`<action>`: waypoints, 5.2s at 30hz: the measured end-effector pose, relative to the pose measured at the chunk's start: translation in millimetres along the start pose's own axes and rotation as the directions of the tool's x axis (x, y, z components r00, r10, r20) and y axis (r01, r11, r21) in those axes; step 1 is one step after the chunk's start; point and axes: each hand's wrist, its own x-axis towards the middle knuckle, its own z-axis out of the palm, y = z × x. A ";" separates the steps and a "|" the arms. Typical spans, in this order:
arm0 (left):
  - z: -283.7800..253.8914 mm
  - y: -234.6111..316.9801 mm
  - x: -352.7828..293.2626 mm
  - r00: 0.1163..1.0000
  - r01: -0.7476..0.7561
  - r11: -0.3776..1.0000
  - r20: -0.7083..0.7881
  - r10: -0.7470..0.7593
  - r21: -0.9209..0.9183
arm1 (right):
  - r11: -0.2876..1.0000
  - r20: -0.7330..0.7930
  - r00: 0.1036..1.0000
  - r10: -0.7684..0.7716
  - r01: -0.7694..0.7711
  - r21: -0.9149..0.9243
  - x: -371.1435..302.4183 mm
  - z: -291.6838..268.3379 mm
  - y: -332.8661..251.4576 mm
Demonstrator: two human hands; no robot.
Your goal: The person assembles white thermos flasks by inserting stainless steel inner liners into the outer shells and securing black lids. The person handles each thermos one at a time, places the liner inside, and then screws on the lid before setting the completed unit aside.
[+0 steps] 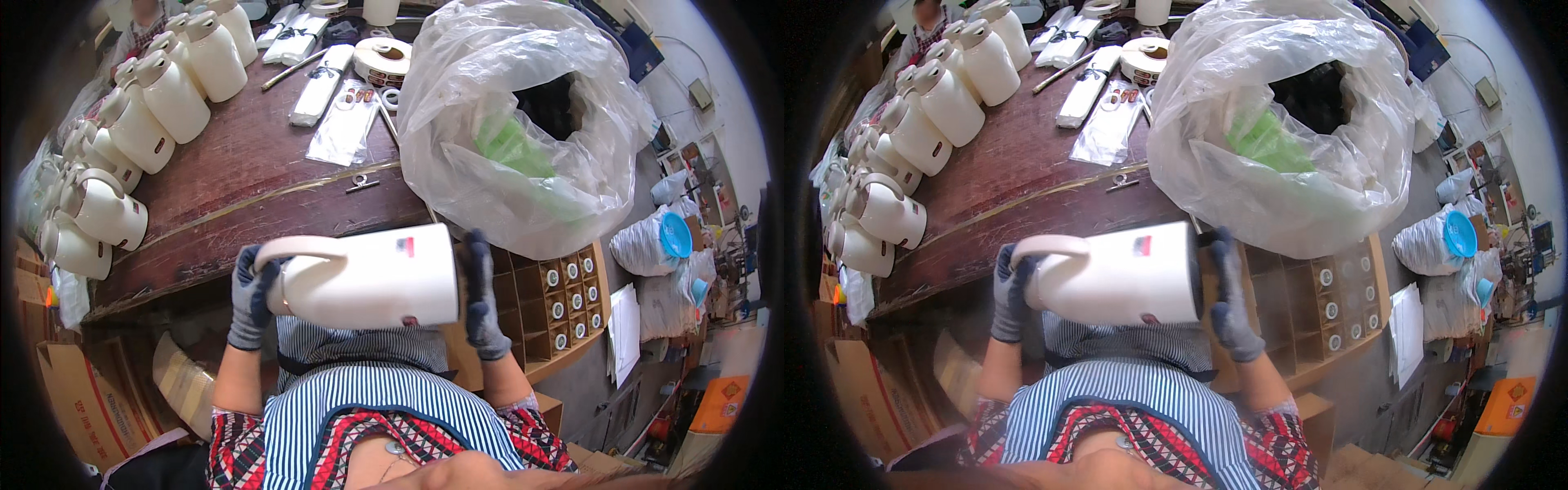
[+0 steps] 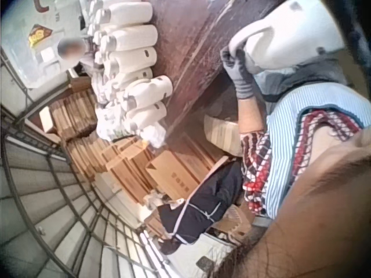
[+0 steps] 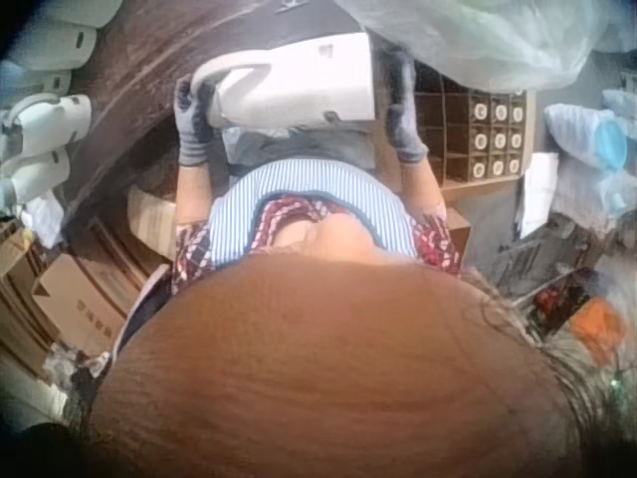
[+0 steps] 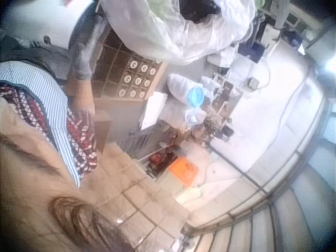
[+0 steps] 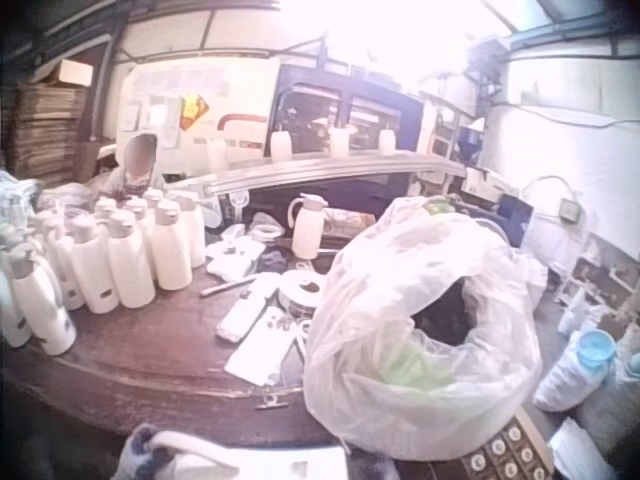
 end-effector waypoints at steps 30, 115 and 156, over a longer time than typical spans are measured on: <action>-136.5 -80.3 -76.2 0.882 0.023 0.972 -0.462 0.090 0.232 | 0.481 0.446 0.861 -0.243 0.506 -0.716 188.4 91.3 51.7; -298.2 210.3 339.9 0.859 0.050 -0.262 0.092 0.503 0.964 | 0.754 -0.057 0.997 -0.051 0.001 -0.656 171.9 104.3 44.8; 389.2 -23.4 -27.0 0.453 -0.233 0.968 0.871 0.188 -0.088 | 0.703 -0.260 0.965 0.024 -0.201 -0.682 -49.1 -221.2 -160.8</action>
